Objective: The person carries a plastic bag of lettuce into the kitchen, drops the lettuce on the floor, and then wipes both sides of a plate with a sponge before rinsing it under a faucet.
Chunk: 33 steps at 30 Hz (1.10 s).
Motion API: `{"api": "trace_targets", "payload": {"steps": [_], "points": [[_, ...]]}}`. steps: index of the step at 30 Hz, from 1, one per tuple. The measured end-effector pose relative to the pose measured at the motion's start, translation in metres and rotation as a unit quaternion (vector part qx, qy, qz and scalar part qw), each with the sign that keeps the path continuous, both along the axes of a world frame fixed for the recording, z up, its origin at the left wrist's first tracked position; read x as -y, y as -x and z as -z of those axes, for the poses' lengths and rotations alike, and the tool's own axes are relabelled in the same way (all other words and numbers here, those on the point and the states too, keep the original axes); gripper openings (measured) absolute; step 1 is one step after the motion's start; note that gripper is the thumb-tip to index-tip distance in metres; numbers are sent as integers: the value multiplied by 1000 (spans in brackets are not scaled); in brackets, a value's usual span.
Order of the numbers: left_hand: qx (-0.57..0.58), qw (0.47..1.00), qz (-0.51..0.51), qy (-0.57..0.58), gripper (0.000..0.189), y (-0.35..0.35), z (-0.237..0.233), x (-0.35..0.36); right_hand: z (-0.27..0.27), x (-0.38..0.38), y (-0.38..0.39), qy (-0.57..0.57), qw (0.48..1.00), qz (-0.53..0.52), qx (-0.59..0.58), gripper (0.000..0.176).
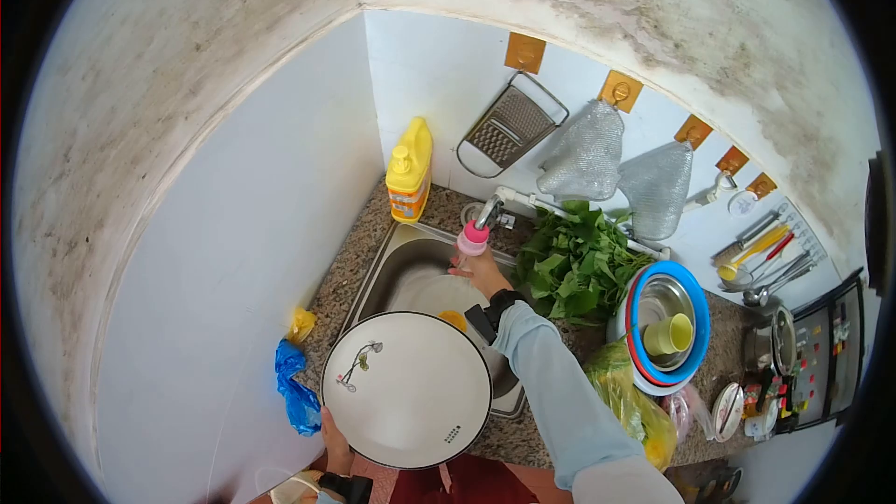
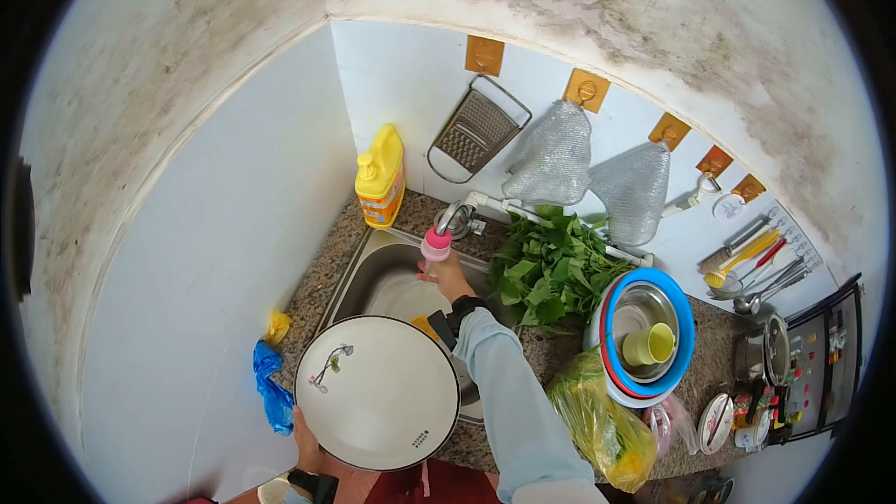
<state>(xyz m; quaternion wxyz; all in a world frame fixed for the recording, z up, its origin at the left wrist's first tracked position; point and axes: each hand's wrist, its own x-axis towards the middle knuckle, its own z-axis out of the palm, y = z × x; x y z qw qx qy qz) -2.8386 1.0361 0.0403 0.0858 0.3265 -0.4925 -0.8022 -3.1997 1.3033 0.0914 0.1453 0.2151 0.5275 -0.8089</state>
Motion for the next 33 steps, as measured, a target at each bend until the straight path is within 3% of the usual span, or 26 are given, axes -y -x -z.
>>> {"api": "trace_targets", "payload": {"steps": [4,6,9,13,16,26,28,29,31,33], "points": [[12,1000,10,3,56,-4,13,7,-5,4,-1,16,999,-28,-34,10],[37,999,-6,25,57,-3,9,5,12,0,7,-6,994,-69,-84,8],[33,999,19,12,59,2,-7,1,19,-1,9,-7,996,-50,-72,8],[28,999,13,9,59,5,-18,-5,8,0,4,-81,994,-54,-55,24],[42,999,4,19,59,4,-18,-5,-2,1,1,-143,986,-78,-32,17],[39,999,2,8,60,1,-10,-1,6,1,1,-228,969,-73,-65,22],[36,999,5,6,60,-1,-3,2,24,-4,8,-244,954,-95,-146,31],[39,999,10,15,60,-2,2,4,31,-8,11,-244,954,-96,-146,31],[45,999,15,24,60,-4,8,7,43,-13,15,-113,976,-121,-140,24],[21,1000,12,16,60,-4,9,6,25,-3,1,-55,986,-88,-133,21]]}}
